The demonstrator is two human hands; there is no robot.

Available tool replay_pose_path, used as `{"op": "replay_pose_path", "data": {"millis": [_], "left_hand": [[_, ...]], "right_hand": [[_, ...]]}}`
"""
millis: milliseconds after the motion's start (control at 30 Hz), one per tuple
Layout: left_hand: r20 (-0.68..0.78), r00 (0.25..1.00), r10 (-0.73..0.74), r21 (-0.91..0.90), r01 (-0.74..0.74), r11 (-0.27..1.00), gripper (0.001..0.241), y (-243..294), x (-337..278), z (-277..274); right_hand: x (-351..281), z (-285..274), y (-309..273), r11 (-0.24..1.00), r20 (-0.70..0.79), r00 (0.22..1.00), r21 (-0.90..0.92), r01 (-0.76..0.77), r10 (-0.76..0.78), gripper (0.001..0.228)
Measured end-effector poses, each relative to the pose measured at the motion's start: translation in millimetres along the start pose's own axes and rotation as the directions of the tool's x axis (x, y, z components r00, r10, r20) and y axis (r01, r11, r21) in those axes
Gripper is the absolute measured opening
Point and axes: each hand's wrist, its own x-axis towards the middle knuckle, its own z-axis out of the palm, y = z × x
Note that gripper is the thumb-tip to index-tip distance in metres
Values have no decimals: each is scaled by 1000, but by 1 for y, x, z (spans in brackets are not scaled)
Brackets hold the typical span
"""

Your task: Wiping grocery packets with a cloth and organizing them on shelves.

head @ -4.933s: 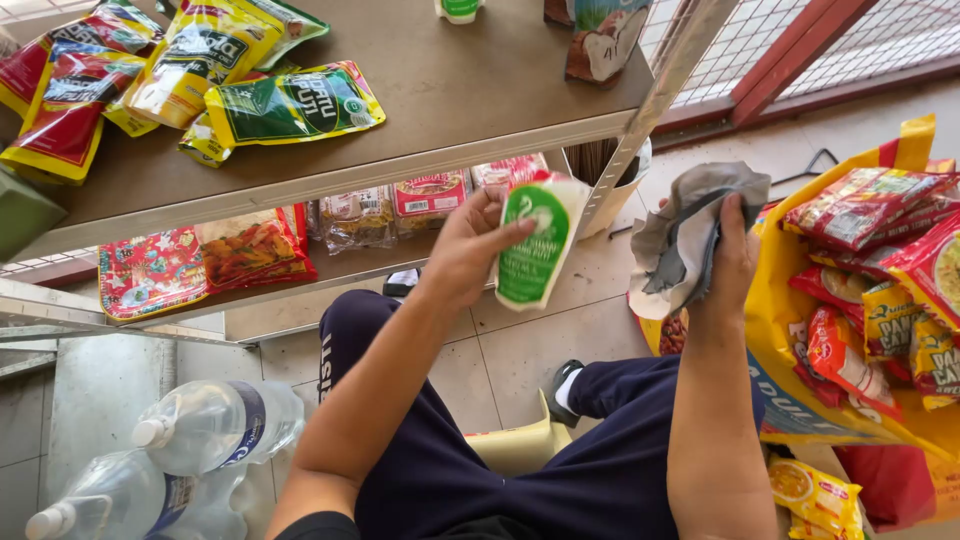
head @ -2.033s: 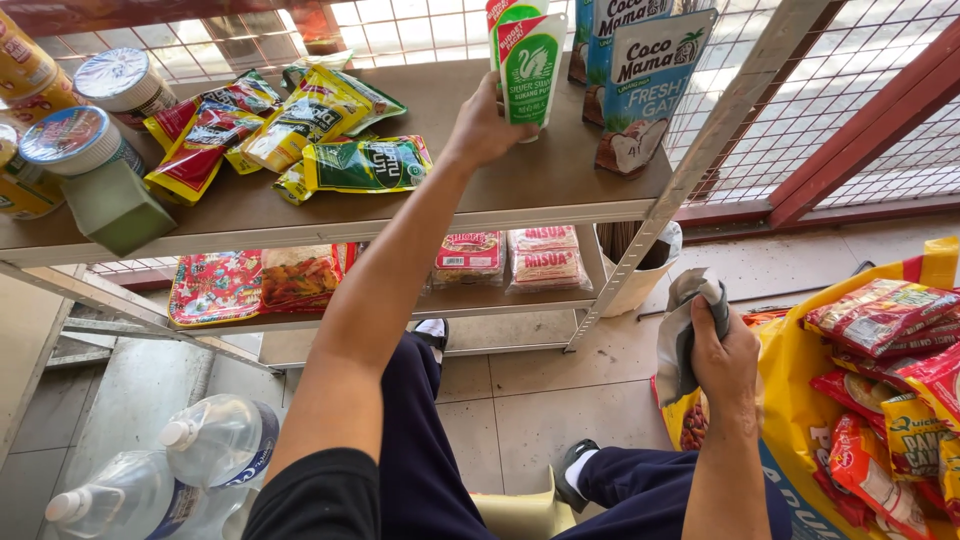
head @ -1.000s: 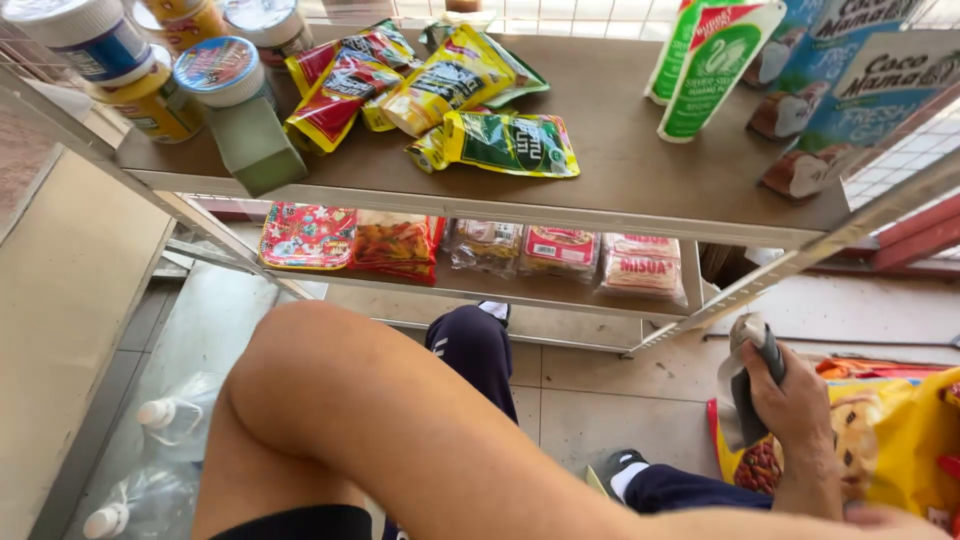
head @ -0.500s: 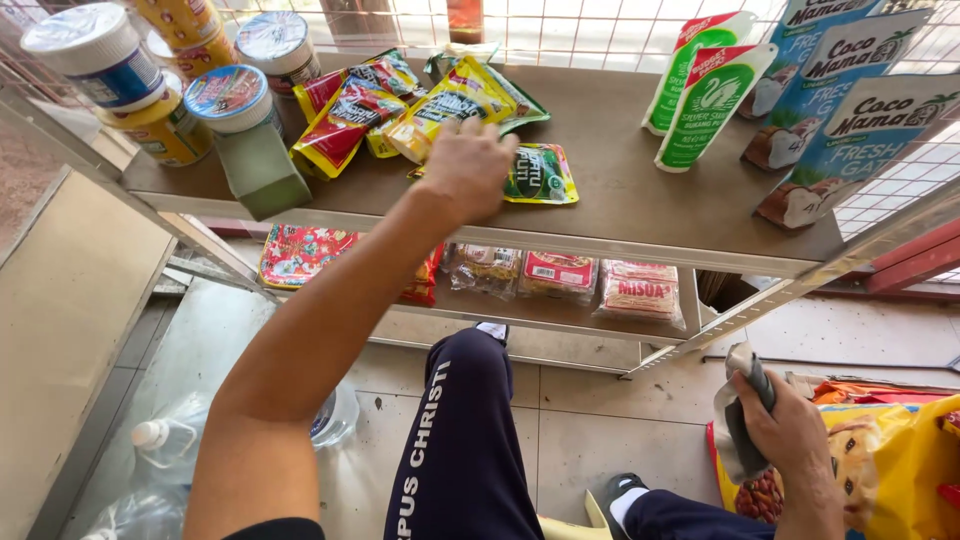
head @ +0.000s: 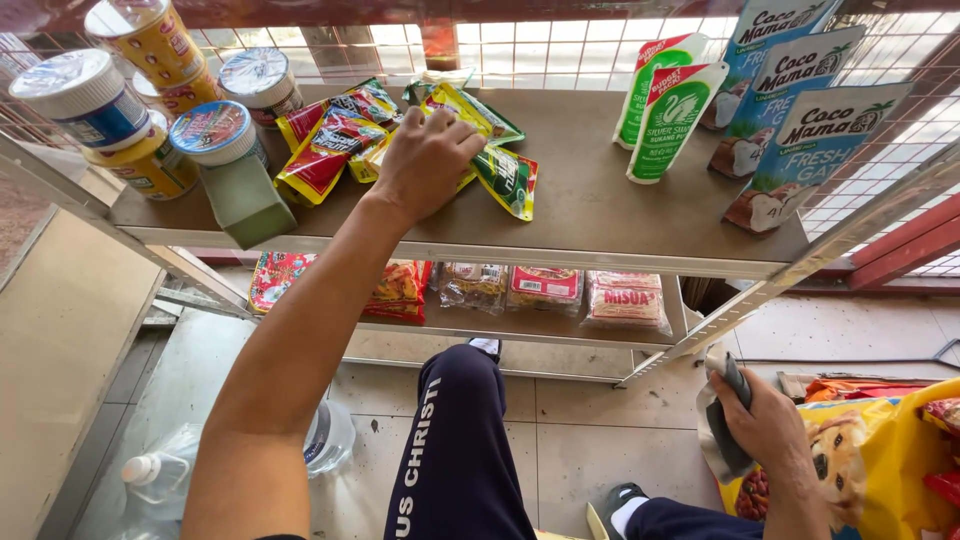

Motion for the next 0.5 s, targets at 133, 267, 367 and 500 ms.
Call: {"op": "replay_pose_path", "data": {"millis": [133, 267, 367, 500], "left_hand": [[41, 990, -133, 51, 131, 990, 40, -8, 0, 14], [105, 922, -373, 190, 350, 917, 39, -21, -21, 35], [102, 887, -450, -44, 456, 889, 45, -19, -40, -4], [346, 829, -439, -186, 519, 834, 39, -11, -68, -20]], "right_hand": [[0, 7, 4, 999, -13, 999, 3, 38, -38, 40], [-2, 4, -2, 998, -5, 998, 0, 68, -68, 36], [-1, 4, -4, 999, 8, 999, -4, 53, -53, 39], [1, 6, -4, 999, 38, 999, -30, 36, -35, 39]]}}
